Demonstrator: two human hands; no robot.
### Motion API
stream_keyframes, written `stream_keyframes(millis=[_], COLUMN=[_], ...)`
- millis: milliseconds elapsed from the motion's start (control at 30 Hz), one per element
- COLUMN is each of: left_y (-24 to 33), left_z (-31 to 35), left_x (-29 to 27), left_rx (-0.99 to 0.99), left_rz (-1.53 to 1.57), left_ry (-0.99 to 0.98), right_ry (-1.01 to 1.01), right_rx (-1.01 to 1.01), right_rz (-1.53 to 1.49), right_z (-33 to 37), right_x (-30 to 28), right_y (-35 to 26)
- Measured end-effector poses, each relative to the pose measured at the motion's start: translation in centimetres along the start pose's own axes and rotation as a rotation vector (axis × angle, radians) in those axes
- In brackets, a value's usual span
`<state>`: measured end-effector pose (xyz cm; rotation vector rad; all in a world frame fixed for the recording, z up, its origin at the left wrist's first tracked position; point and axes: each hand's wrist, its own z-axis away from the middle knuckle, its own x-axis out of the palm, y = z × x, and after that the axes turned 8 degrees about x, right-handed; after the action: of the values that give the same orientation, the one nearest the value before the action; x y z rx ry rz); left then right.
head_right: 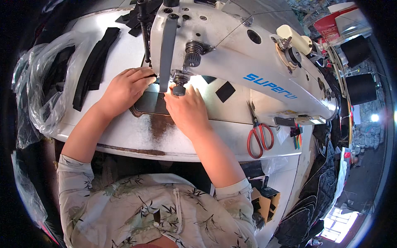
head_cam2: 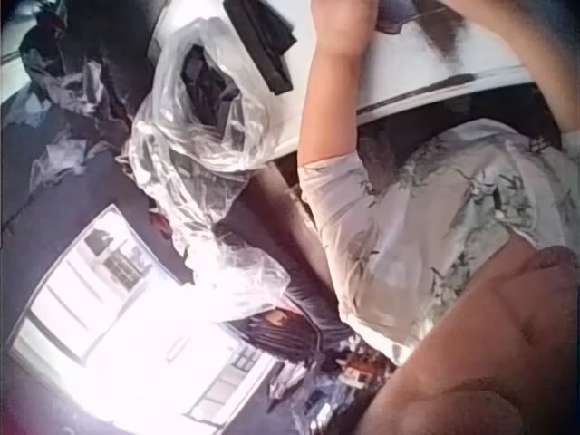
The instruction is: Operate an industrial sewing machine to sew fabric strips.
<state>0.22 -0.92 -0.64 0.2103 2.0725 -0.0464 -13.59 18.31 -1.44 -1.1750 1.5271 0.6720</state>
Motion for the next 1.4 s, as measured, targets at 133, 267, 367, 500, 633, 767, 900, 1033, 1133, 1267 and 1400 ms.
stream_keyframes(millis=[133,267,367,500,633,767,900,1033,1133,1267,1400], left_y=[-0.2,-0.2,0.4,2.3,2.2,2.0,1.8,1.0,0.8,0.3,0.4], left_z=[0.2,-0.1,-0.4,-0.3,-0.3,-0.4,-0.4,-0.2,-0.3,-0.3,-0.5], left_x=[0.0,-0.6,-1.0,-0.5,-0.4,-0.6,-1.2,-0.8,-0.5,-0.2,-0.2], left_rx=[-0.023,0.006,0.102,0.073,0.055,0.063,0.081,0.063,0.043,0.032,0.020], left_rz=[0.004,-0.018,-0.049,0.088,0.093,0.014,-0.011,0.090,0.098,0.067,0.100], left_ry=[-0.032,-0.020,-0.024,-0.002,-0.028,-0.072,-0.066,-0.046,-0.033,-0.035,0.001], right_ry=[0.050,-0.011,0.018,0.059,0.058,0.040,0.013,-0.025,-0.005,-0.019,0.009], right_rx=[-0.043,0.006,0.017,0.007,0.021,0.027,0.051,0.058,0.019,0.020,0.001], right_rz=[-0.044,-0.035,-0.059,-0.227,-0.247,-0.212,-0.196,-0.157,-0.081,-0.078,-0.061], right_z=[-0.2,-0.2,-0.3,-0.1,0.2,0.2,0.2,0.2,0.2,0.3,0.3], right_x=[-0.3,-0.5,-0.5,-0.3,-0.2,-0.5,-0.4,-0.5,-0.3,-0.3,0.0], right_y=[-0.1,-0.3,-0.2,0.3,0.6,0.1,-0.1,-0.2,-0.1,-0.1,0.2])
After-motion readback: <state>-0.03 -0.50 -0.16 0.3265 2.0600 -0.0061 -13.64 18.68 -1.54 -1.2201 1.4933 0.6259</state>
